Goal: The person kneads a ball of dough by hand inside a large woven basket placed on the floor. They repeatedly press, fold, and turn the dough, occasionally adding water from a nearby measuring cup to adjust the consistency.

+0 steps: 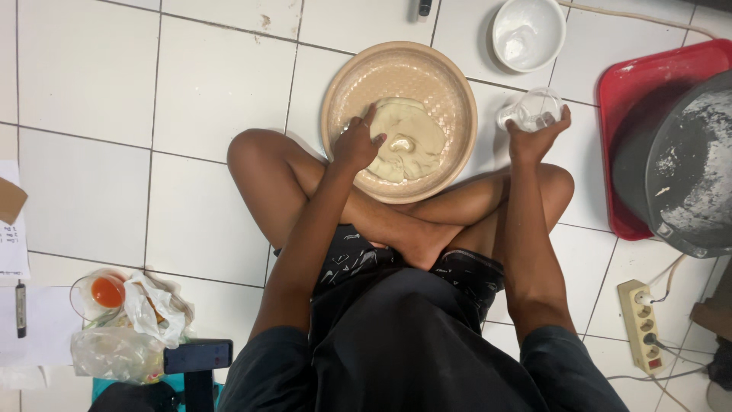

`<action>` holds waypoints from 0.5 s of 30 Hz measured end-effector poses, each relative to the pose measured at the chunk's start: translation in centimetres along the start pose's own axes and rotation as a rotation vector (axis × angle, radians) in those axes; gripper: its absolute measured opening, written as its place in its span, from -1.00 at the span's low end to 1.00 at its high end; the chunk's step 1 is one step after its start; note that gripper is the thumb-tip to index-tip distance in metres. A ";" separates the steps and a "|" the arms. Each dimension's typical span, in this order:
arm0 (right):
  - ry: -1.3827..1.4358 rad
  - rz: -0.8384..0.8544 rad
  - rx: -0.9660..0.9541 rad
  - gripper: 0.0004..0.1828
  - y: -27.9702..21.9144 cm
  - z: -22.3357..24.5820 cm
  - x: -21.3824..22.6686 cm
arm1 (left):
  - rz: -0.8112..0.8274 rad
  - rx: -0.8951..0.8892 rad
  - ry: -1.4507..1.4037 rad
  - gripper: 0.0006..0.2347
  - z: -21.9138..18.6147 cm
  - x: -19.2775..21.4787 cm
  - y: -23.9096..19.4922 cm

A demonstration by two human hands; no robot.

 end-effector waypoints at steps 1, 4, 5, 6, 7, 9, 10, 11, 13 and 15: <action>0.001 -0.002 -0.005 0.36 -2.0 3.4 0.9 | 0.003 -0.001 0.005 -0.39 -0.7 0.5 -0.6; -0.395 -0.120 0.102 0.29 -7.8 11.6 2.8 | -0.080 0.013 0.056 -0.40 -2.0 1.5 -2.1; -0.301 0.029 0.184 0.13 -9.7 12.7 2.7 | -0.186 -0.124 0.126 -0.55 -2.4 1.3 -2.5; -0.205 0.176 0.267 -0.03 -11.7 13.9 2.5 | -0.291 -0.262 0.194 -0.70 -2.7 1.1 -3.0; -0.207 0.172 0.260 -0.03 -12.8 13.8 2.2 | -0.284 -0.267 0.197 -0.70 -1.9 -1.0 -3.1; -0.173 0.753 0.906 -0.28 -16.2 14.7 0.4 | -0.436 -0.707 0.476 -0.66 -1.0 -5.0 -3.8; -0.172 0.751 0.902 -0.28 -17.3 13.4 -0.2 | -0.432 -0.710 0.478 -0.66 -1.1 -5.4 -4.2; -0.294 0.719 1.024 -0.23 -18.5 12.2 -0.9 | -0.570 -0.774 0.656 -0.79 -1.4 -5.6 -4.7; -0.418 0.684 1.139 -0.17 -20.3 11.0 -2.0 | -0.704 -0.836 0.836 -0.85 -1.6 -6.3 -5.1; -0.506 0.599 1.161 -0.20 -21.3 11.0 -2.6 | -0.717 -0.881 0.921 -0.83 -1.9 -7.4 -4.9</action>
Point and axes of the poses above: each hand's wrist, its own y-axis towards the middle knuckle, its own x-axis out of the back of the hand, z = x × y, the point moved 2 cm from there along y, towards the middle knuckle, and after that the axes turned 6 degrees about -z, right-handed, at the moved point
